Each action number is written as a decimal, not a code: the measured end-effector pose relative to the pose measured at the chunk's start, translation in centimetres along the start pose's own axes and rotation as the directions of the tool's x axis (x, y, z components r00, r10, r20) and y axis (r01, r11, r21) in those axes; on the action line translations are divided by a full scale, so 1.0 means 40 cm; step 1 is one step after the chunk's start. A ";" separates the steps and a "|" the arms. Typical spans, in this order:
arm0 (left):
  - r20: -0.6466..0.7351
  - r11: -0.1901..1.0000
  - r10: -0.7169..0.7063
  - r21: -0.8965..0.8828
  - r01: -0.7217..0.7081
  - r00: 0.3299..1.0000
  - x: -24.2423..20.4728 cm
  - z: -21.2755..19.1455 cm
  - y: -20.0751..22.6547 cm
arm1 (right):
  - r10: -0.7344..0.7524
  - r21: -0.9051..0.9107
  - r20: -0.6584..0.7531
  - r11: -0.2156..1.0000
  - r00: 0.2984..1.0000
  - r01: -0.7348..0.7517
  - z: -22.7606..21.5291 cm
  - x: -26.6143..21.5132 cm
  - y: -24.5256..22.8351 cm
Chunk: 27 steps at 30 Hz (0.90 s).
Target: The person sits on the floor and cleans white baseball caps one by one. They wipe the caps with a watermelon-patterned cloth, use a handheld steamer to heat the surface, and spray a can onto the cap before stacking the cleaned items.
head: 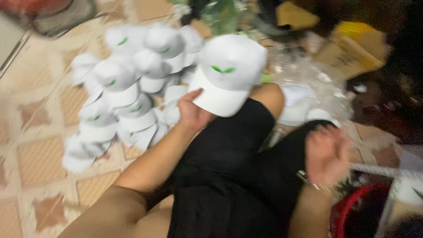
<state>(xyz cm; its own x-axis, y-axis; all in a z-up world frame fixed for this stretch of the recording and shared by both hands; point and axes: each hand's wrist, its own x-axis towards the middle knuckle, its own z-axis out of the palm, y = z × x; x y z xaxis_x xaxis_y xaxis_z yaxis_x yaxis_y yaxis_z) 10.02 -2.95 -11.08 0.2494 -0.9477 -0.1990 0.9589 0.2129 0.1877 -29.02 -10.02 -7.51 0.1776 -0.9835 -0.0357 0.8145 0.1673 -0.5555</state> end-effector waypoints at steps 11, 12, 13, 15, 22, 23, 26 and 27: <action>-0.312 0.815 0.554 0.011 -0.580 0.772 -0.110 -0.469 0.471 | -0.039 -0.456 -0.018 0.890 0.999 0.026 -0.199 -0.039 -0.149; -0.302 0.809 0.559 -0.005 -0.587 0.773 -0.088 -0.473 0.490 | -0.040 -0.461 -0.040 0.887 0.998 0.017 -0.189 -0.036 -0.153; -0.291 0.804 0.564 -0.021 -0.594 0.773 -0.059 -0.471 0.509 | -0.039 -0.463 -0.053 0.886 0.998 0.010 -0.177 -0.035 -0.154; -0.251 0.778 0.603 -0.021 -0.628 0.757 0.009 -0.455 0.542 | -0.046 -0.458 -0.072 0.889 0.996 0.008 -0.150 -0.077 -0.153; -0.384 0.800 0.566 0.042 -0.598 0.730 0.031 -0.460 0.521 | -0.137 -0.560 -0.093 0.826 0.986 0.062 -0.066 -0.134 -0.129; -0.370 0.814 0.560 0.076 -0.577 0.741 0.031 -0.468 0.512 | -0.169 -0.590 -0.112 0.804 0.979 0.072 -0.049 -0.155 -0.123; -0.276 0.845 0.535 0.188 -0.501 0.799 0.027 -0.481 0.498 | -0.265 -0.706 -0.181 0.705 0.947 0.063 0.022 -0.168 -0.116; -0.318 0.834 0.547 0.289 -0.470 0.774 0.024 -0.489 0.505 | -0.297 -0.754 -0.192 0.655 0.935 0.053 0.044 -0.168 -0.113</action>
<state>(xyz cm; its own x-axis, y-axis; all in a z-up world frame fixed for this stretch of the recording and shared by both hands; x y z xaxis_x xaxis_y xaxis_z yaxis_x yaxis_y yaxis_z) 32.29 5.08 -26.30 0.7605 -0.5420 -0.3577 0.6434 0.5544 0.5279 -32.95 -4.03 -3.29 -0.1815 -0.9830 -0.0281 0.1259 0.0052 -0.9920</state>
